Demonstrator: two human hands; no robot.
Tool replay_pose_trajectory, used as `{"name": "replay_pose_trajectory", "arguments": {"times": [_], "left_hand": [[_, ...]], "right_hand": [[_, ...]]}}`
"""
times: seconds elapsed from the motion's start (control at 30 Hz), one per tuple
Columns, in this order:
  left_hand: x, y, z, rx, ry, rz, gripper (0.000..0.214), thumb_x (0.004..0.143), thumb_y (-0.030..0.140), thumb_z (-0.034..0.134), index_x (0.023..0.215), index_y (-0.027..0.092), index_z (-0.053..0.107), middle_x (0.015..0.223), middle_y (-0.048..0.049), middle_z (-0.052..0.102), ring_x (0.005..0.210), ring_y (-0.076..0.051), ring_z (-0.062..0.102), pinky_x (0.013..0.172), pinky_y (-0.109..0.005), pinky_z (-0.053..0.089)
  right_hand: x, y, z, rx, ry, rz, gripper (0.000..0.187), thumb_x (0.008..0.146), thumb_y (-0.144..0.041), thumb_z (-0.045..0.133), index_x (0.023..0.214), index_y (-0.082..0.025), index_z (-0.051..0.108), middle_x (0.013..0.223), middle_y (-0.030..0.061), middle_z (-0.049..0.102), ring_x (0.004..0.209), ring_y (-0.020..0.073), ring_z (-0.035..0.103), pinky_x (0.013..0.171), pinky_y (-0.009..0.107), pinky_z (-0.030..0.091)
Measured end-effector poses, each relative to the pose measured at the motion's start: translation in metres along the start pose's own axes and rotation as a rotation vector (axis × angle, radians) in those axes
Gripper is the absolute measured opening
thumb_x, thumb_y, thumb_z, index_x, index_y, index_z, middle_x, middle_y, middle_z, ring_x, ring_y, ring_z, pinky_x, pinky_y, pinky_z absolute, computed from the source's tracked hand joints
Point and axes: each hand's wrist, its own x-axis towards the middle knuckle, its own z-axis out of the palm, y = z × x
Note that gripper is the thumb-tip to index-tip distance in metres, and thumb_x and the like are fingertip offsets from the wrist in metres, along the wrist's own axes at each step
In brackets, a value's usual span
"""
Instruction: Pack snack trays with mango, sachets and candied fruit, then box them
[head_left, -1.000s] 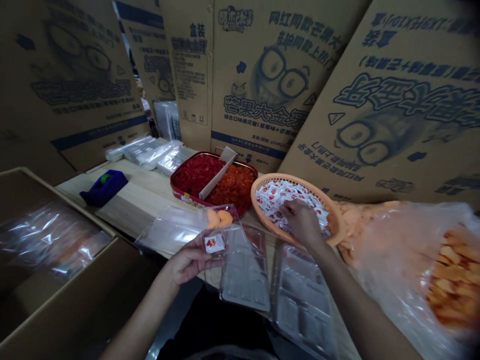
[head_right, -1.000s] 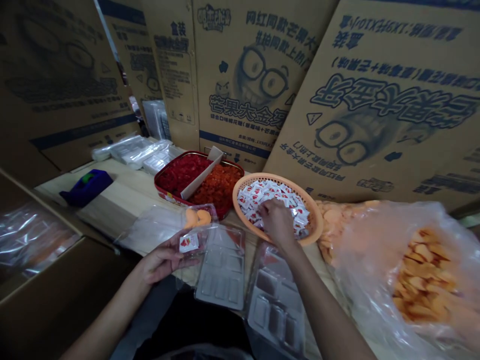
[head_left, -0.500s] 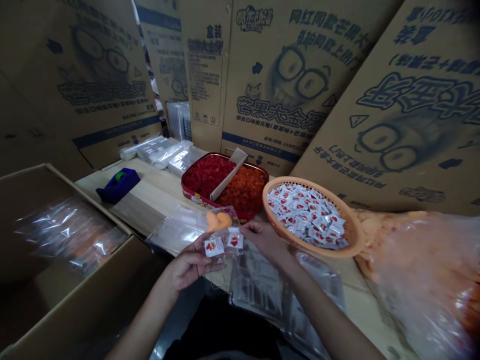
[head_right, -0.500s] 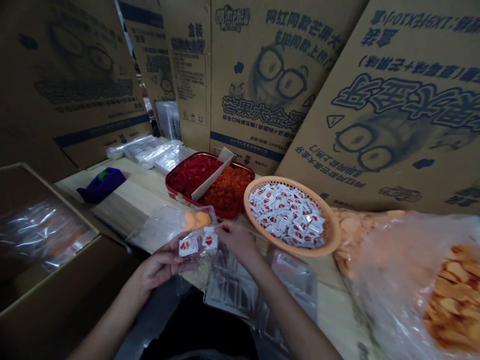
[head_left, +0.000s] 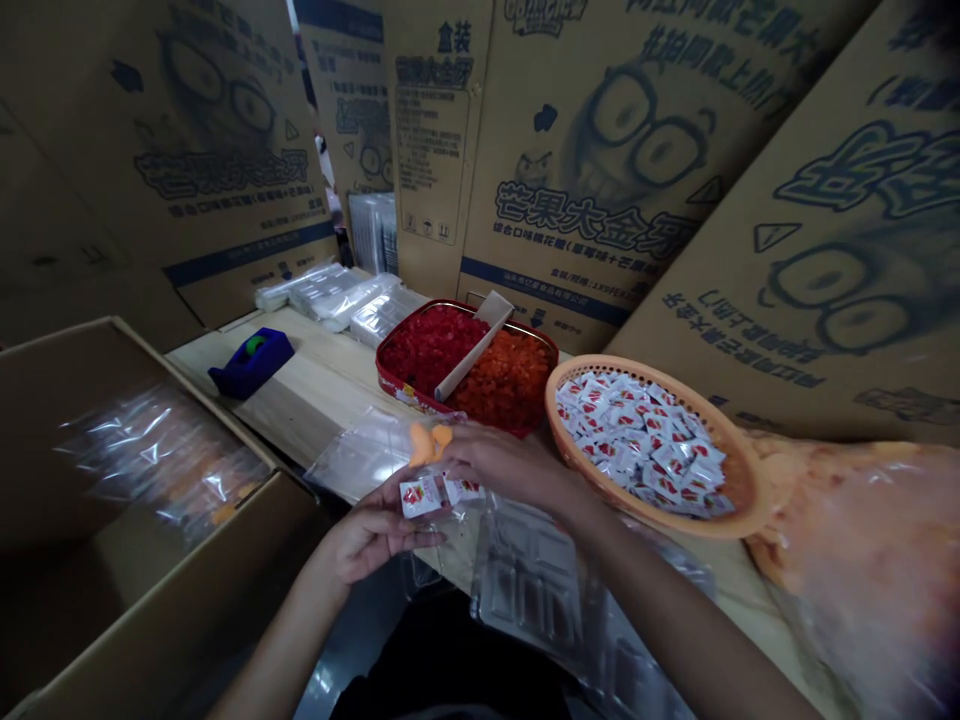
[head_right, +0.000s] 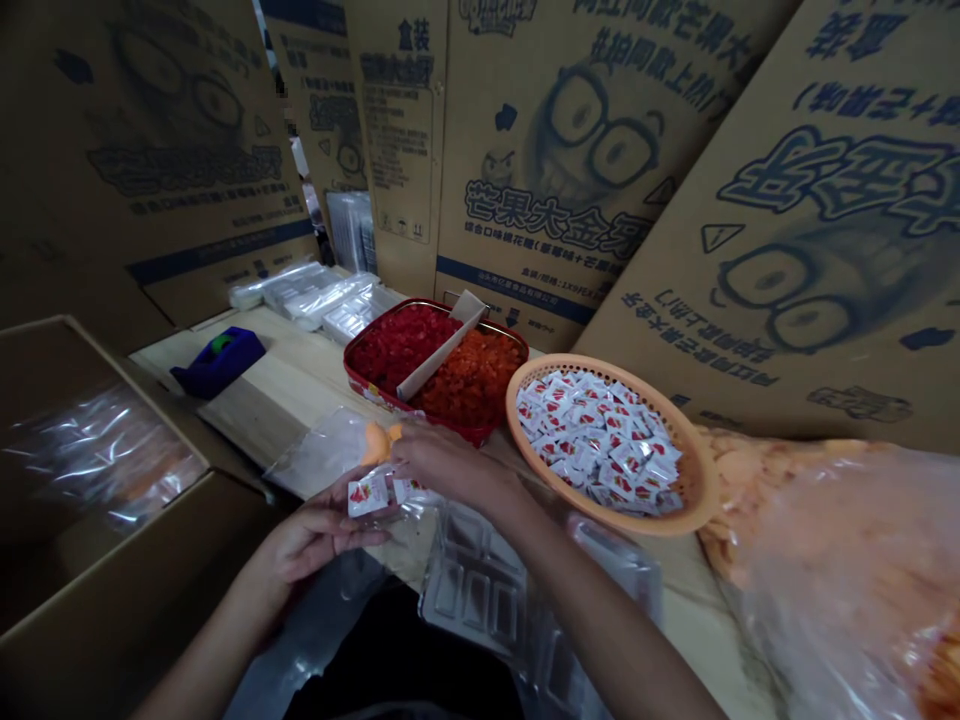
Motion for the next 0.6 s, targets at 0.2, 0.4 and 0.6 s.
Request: {"name": "replay_pose_trajectory", "arguments": {"times": [0.2,0.4,0.6], "left_hand": [[-0.005,0.002,-0.009,-0.016,0.017,0.027,0.064,0.067,-0.008,0.047,0.12,0.027,0.049,0.123,-0.0058,0.056,0.116,-0.03,0.048,0.092,-0.048,0.039],[-0.007,0.006,-0.01,-0.033,0.076,0.043,0.062,0.068,-0.008,0.047,0.119,0.026,0.051,0.12,-0.0046,0.058,0.114,-0.028,0.05,0.097,-0.05,0.036],[-0.008,0.009,-0.012,-0.044,0.093,0.09,0.073,0.067,-0.008,0.046,0.13,0.027,0.039,0.12,-0.0068,0.058,0.114,-0.029,0.05,0.095,-0.051,0.036]], "right_hand": [[0.011,0.047,-0.001,-0.187,0.172,0.542,0.016,0.08,-0.023,0.054,0.092,-0.015,0.061,0.095,0.0098,0.058,0.086,0.0182,0.053,0.071,0.026,0.037],[0.032,0.094,-0.003,0.026,-0.019,0.662,0.053,0.074,-0.053,0.056,0.112,-0.017,0.057,0.114,0.0106,0.058,0.096,0.0221,0.055,0.075,0.026,0.041],[0.033,0.11,0.009,0.033,0.076,0.704,0.045,0.071,-0.045,0.063,0.103,-0.014,0.06,0.1,0.0118,0.064,0.081,0.0186,0.059,0.07,0.025,0.042]]}}
